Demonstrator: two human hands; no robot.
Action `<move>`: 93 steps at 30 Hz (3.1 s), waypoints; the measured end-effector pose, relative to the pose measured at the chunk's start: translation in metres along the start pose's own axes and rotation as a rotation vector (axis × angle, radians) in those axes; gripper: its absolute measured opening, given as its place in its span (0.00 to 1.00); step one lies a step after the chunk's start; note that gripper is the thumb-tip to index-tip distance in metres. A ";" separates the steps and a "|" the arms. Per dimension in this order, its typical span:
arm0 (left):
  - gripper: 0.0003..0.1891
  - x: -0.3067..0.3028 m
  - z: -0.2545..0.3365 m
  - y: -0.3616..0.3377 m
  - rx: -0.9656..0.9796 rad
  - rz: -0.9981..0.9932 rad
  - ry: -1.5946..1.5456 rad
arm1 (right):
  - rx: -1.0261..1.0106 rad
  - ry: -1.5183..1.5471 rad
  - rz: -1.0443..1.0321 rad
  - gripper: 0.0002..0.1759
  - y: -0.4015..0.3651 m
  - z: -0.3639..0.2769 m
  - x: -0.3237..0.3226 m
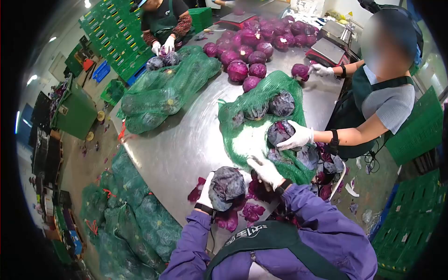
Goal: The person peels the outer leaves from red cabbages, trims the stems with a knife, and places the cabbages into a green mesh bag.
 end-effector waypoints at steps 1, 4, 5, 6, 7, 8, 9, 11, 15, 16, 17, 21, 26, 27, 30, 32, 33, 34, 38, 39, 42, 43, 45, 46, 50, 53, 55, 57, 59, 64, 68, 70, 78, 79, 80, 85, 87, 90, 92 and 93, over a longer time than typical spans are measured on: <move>0.25 0.007 0.002 -0.012 -0.009 0.035 0.315 | 0.150 0.062 -0.201 0.28 -0.012 0.016 0.020; 0.25 -0.050 -0.018 -0.035 0.171 0.525 0.243 | -0.205 0.098 -0.190 0.34 -0.018 0.065 0.066; 0.26 -0.025 -0.006 -0.055 0.219 0.514 0.383 | -0.117 0.203 -0.201 0.36 -0.024 0.080 0.070; 0.30 -0.013 -0.004 -0.074 0.310 0.466 0.487 | -0.252 0.240 -0.191 0.35 -0.037 0.075 0.074; 0.36 -0.001 -0.005 -0.093 0.366 0.396 0.569 | -0.370 0.280 -0.170 0.34 -0.058 0.068 0.071; 0.40 0.005 -0.004 -0.114 0.394 0.404 0.710 | -0.120 0.109 -0.236 0.31 -0.099 0.039 0.063; 0.44 0.008 -0.005 -0.133 0.426 0.402 0.854 | -0.084 0.082 -0.274 0.27 -0.114 0.038 0.064; 0.51 -0.001 -0.019 -0.167 0.441 0.427 0.900 | -0.057 -0.101 -0.426 0.23 -0.104 0.062 0.084; 0.54 -0.020 -0.057 -0.219 0.417 0.574 1.345 | -0.900 -0.616 -0.188 0.30 -0.105 0.022 0.152; 0.54 -0.026 -0.068 -0.227 0.382 0.634 1.342 | -0.880 -0.756 -0.278 0.32 -0.100 0.020 0.175; 0.55 -0.029 -0.075 -0.234 0.353 0.737 1.319 | -0.855 -0.896 -0.374 0.34 -0.097 0.025 0.195; 0.57 -0.048 -0.098 -0.241 0.452 0.867 0.907 | -0.818 -1.054 -0.311 0.37 -0.064 0.064 0.182; 0.56 -0.044 -0.097 -0.241 0.473 0.874 0.965 | -0.713 -0.947 -0.107 0.37 -0.081 0.089 0.041; 0.56 -0.040 -0.094 -0.236 0.452 0.861 1.067 | -0.681 -0.961 -0.041 0.36 -0.085 0.099 0.007; 0.56 -0.027 -0.085 -0.209 0.451 0.716 1.115 | -0.625 -0.971 0.154 0.30 -0.100 0.130 -0.091; 0.56 -0.015 -0.083 -0.178 0.458 0.558 1.160 | -0.368 -1.098 0.202 0.27 -0.109 0.152 -0.150; 0.56 -0.008 -0.080 -0.164 0.443 0.474 1.172 | -0.215 -1.184 0.193 0.25 -0.113 0.169 -0.178; 0.56 -0.003 -0.078 -0.150 0.413 0.389 1.140 | -0.431 -1.165 0.261 0.22 -0.119 0.188 -0.198; 0.56 0.014 -0.061 -0.130 0.383 0.342 1.300 | -0.112 -0.542 0.057 0.23 -0.146 0.207 -0.181; 0.51 0.029 -0.050 -0.135 0.505 0.363 1.598 | -0.091 -0.350 -0.008 0.25 -0.153 0.199 -0.160; 0.48 0.063 -0.056 -0.136 0.473 0.268 1.857 | 0.084 0.134 -0.045 0.24 -0.180 0.143 -0.086; 0.48 0.068 -0.065 -0.133 0.464 0.259 1.858 | 0.049 0.234 -0.064 0.25 -0.182 0.140 -0.068; 0.49 0.063 -0.063 -0.134 0.486 0.569 1.825 | -0.008 -0.010 -0.136 0.24 -0.185 0.133 -0.045; 0.50 0.056 -0.068 -0.133 0.494 0.609 1.864 | -0.093 -0.176 -0.138 0.23 -0.183 0.134 -0.039; 0.52 0.043 -0.066 -0.130 0.394 0.667 1.729 | -0.563 -0.464 -0.052 0.15 -0.166 0.123 -0.003; 0.52 0.043 -0.067 -0.126 0.442 0.665 1.749 | -0.597 -0.570 -0.044 0.13 -0.148 0.113 0.024; 0.52 0.040 -0.066 -0.124 0.455 0.656 1.714 | -0.522 -0.736 -0.084 0.13 -0.137 0.119 0.036; 0.51 0.038 -0.064 -0.121 0.449 0.650 1.684 | -0.494 -0.743 -0.135 0.13 -0.125 0.115 0.040; 0.50 0.035 -0.059 -0.119 0.462 0.627 1.671 | -0.513 -0.808 -0.237 0.14 -0.115 0.115 0.048; 0.44 0.011 -0.046 -0.111 0.571 0.497 1.532 | -0.616 -0.918 -0.160 0.13 -0.086 0.122 0.075; 0.43 0.010 -0.051 -0.124 0.607 0.424 1.497 | -0.447 -0.906 -0.108 0.17 -0.067 0.149 0.086; 0.44 0.001 -0.051 -0.128 0.584 0.420 1.480 | -0.463 -0.811 -0.120 0.16 -0.073 0.149 0.090; 0.40 0.061 -0.048 -0.111 0.627 0.229 1.244 | -0.319 -0.373 0.134 0.20 -0.128 0.139 0.025; 0.34 0.068 -0.049 -0.103 0.675 0.236 1.279 | -0.301 -0.369 0.147 0.20 -0.132 0.138 0.021; 0.31 0.084 -0.053 -0.095 0.734 0.288 1.383 | -0.403 -0.348 0.266 0.20 -0.136 0.130 0.013; 0.30 0.061 -0.072 -0.078 0.716 0.388 1.632 | -0.388 -0.119 0.546 0.15 -0.125 0.166 -0.033; 0.32 0.056 -0.065 -0.086 0.647 0.448 1.531 | -0.333 0.007 0.639 0.15 -0.122 0.198 -0.064; 0.34 0.052 -0.062 -0.090 0.491 0.351 1.548 | 0.017 0.904 0.620 0.10 -0.125 0.272 -0.101; 0.27 0.057 -0.060 -0.088 0.467 0.264 1.508 | 0.173 1.265 0.281 0.08 -0.131 0.305 -0.109; 0.27 0.060 -0.059 -0.086 0.527 0.235 1.571 | 0.131 1.287 0.457 0.07 -0.131 0.321 -0.112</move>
Point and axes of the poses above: each hand's wrist, its own y-axis towards the middle knuckle, its own x-axis out of the palm, z = x × y, the point moved 7 cm from there along y, towards the middle knuckle, and after that the axes turned 6 degrees about z, right-handed, at the moved point
